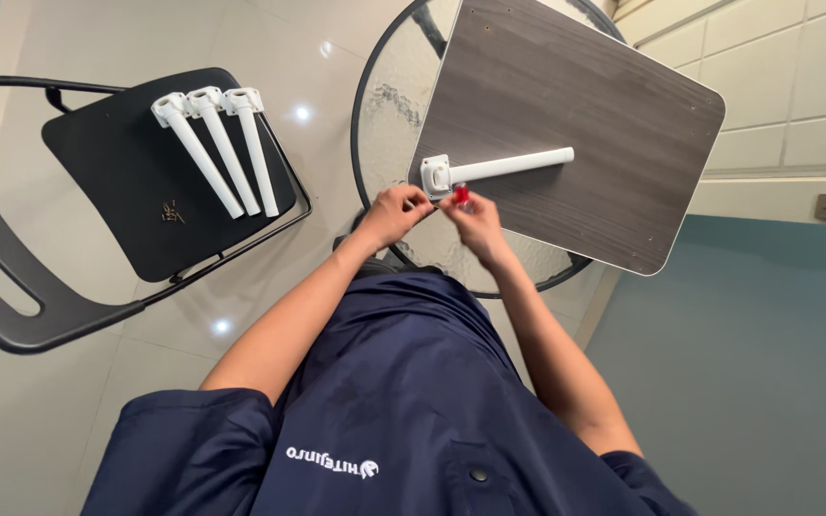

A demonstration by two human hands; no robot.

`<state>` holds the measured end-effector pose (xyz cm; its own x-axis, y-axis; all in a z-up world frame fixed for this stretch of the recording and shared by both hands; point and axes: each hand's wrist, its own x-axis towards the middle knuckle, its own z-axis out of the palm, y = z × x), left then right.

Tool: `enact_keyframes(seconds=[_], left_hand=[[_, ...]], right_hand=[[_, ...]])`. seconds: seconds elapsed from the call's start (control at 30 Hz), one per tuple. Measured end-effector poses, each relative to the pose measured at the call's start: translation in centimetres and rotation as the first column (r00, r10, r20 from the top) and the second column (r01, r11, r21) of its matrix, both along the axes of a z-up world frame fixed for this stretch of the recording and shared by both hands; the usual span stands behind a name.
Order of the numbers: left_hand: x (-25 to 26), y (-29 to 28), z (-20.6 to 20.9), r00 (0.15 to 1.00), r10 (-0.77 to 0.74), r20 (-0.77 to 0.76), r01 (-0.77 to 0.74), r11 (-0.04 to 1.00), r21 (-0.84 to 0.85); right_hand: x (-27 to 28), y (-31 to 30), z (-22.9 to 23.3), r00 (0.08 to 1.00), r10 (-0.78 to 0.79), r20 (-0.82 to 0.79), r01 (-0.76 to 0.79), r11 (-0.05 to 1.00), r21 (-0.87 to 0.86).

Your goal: The person flips a tabletop onto a glass table and attaches a white plastic leg using a screwdriver. They insert screws into the leg bracket and tighten them to secure the leg to the tabletop.

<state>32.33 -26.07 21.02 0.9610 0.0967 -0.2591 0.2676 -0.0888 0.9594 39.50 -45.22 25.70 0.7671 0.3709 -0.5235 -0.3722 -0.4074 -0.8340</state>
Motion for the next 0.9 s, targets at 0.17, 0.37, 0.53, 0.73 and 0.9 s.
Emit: enact_keyframes(seconds=[0.17,0.37,0.53,0.73,0.9], left_hand=[[2.8,2.3,-2.4,0.975,0.164,-0.149,-0.139,0.976,0.167],[5.7,2.7,-3.7,0.889,0.1,-0.447,-0.034,0.988,0.153],[6.9,2.0,-4.7,0.897,0.081,-0.435,0.044,0.962,0.27],[7.3,3.0,-4.5,0.871,0.059,-0.488,0.065,0.97,0.234],[7.6,4.0,-3.3,0.847,0.021,-0.532,0.028,0.996,0.085]], right_hand=[[4.6,1.7,-1.9,0.965,0.082,0.249,-0.062,0.994,-0.086],[8.3,3.7,-2.6,0.87,0.31,0.383,-0.117,0.885,-0.45],[10.2,4.8,-3.1,0.868,0.412,0.276,-0.221,0.819,-0.53],[11.1,5.5,-3.4,0.911,0.405,0.073,-0.311,0.793,-0.524],[11.5,6.1,-3.5,0.918,0.395,0.032,-0.315,0.777,-0.545]])
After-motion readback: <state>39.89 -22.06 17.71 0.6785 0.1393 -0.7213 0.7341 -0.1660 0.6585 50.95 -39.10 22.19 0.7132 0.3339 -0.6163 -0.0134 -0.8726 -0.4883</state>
